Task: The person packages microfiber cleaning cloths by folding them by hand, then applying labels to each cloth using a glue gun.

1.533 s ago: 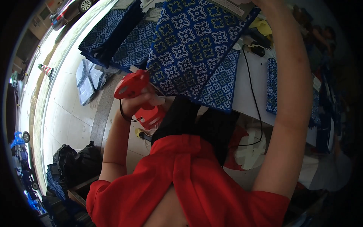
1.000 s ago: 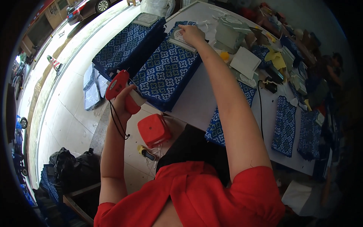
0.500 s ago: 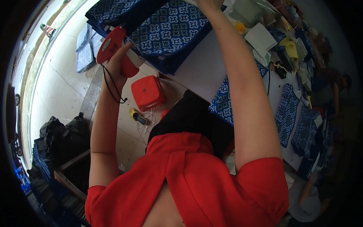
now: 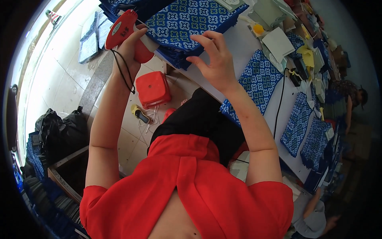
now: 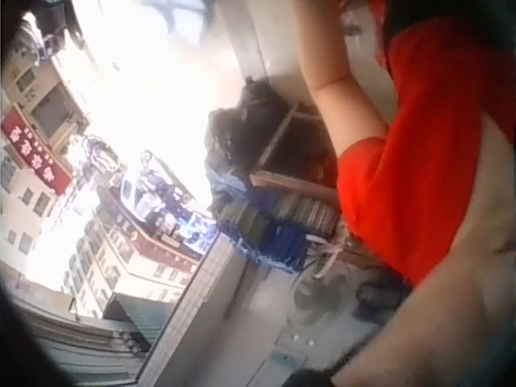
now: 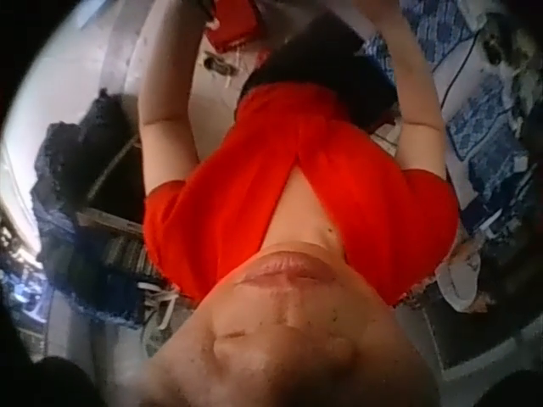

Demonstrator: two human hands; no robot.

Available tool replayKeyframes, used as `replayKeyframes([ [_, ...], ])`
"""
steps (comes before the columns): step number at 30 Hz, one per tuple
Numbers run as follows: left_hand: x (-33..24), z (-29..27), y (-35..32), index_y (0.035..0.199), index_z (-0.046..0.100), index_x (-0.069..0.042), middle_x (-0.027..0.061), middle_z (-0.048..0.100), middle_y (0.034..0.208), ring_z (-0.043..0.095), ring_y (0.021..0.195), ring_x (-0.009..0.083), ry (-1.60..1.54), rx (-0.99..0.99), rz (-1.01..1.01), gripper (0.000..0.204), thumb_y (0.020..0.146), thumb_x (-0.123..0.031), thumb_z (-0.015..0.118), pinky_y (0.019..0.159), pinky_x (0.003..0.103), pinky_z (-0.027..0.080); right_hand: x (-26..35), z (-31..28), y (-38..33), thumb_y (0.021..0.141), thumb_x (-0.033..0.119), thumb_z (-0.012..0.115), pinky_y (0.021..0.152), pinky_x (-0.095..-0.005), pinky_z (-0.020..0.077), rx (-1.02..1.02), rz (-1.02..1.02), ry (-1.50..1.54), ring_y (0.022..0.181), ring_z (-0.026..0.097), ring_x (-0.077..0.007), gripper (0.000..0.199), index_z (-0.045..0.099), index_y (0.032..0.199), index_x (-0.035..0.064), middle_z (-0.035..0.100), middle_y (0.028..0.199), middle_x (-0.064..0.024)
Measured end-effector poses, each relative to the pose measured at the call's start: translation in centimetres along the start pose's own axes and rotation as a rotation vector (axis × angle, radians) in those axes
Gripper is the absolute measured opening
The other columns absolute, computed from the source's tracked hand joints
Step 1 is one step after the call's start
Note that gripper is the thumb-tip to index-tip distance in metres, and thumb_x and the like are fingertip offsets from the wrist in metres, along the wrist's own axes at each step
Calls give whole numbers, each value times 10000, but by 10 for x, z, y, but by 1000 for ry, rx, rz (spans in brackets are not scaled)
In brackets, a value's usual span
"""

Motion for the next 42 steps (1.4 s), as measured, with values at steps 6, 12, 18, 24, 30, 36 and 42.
replayKeyframes([
  [6, -14, 6, 12, 968, 552, -41, 81, 579, 908, 581, 813, 191, -18, -22, 96, 279, 710, -98, 643, 664, 342, 503, -15, 16, 6, 719, 10, 628, 496, -239, 421, -51, 49, 116, 588, 542, -153, 120, 594, 834, 8, 561, 796, -59],
  [12, -3, -16, -2, 1090, 496, -45, 93, 585, 943, 599, 818, 212, 176, 11, 39, 421, 724, -158, 671, 713, 306, 483, -23, 16, 18, 740, 11, 610, 482, -213, 410, -109, 194, 144, 549, 537, -110, 101, 600, 838, -6, 573, 755, -67],
  [18, -26, 24, -74, 949, 567, -75, 66, 609, 957, 561, 891, 239, 882, 231, 918, 220, 732, -101, 586, 797, 343, 403, -31, 16, 29, 737, 33, 615, 504, -222, 433, 3, 224, 137, 549, 542, -115, 96, 614, 825, -5, 600, 799, -78],
  [24, -3, 39, -97, 862, 568, -84, 62, 549, 1066, 452, 1071, 236, 1220, 232, 1034, 178, 691, -118, 534, 895, 378, 323, -18, 22, 22, 716, 44, 632, 572, -264, 463, 174, -55, 61, 651, 565, -164, 145, 640, 860, 40, 607, 811, -63],
  [30, -11, 10, -113, 837, 573, -60, 97, 546, 1034, 521, 972, 266, 1003, 17, 1128, 244, 607, -105, 640, 838, 378, 378, -8, 27, 22, 767, 145, 595, 765, -325, 415, 318, -69, 35, 833, 535, -200, 158, 662, 904, 102, 616, 862, -36],
  [36, -16, -17, -115, 876, 562, -12, 165, 572, 1036, 563, 934, 284, 654, -139, 733, 169, 726, -63, 619, 840, 372, 412, -20, 21, 45, 891, 376, 373, 932, -379, 296, 253, -101, 105, 1072, 416, -274, 365, 640, 990, 148, 558, 1096, -64],
  [42, 20, -40, -121, 986, 516, -16, 154, 539, 1118, 520, 1035, 233, 514, -12, 744, 232, 767, -56, 580, 893, 339, 381, -40, 58, 49, 873, 536, 200, 1031, -503, 87, 419, -195, -479, 1295, 139, -310, 511, 279, 1326, 313, 143, 1423, -49],
])
Point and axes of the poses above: each hand's wrist, its own y-axis towards the middle knuckle, its own z-axis out of the palm, x = y × z, the point moved 8 cm from there along y, towards the middle knuckle
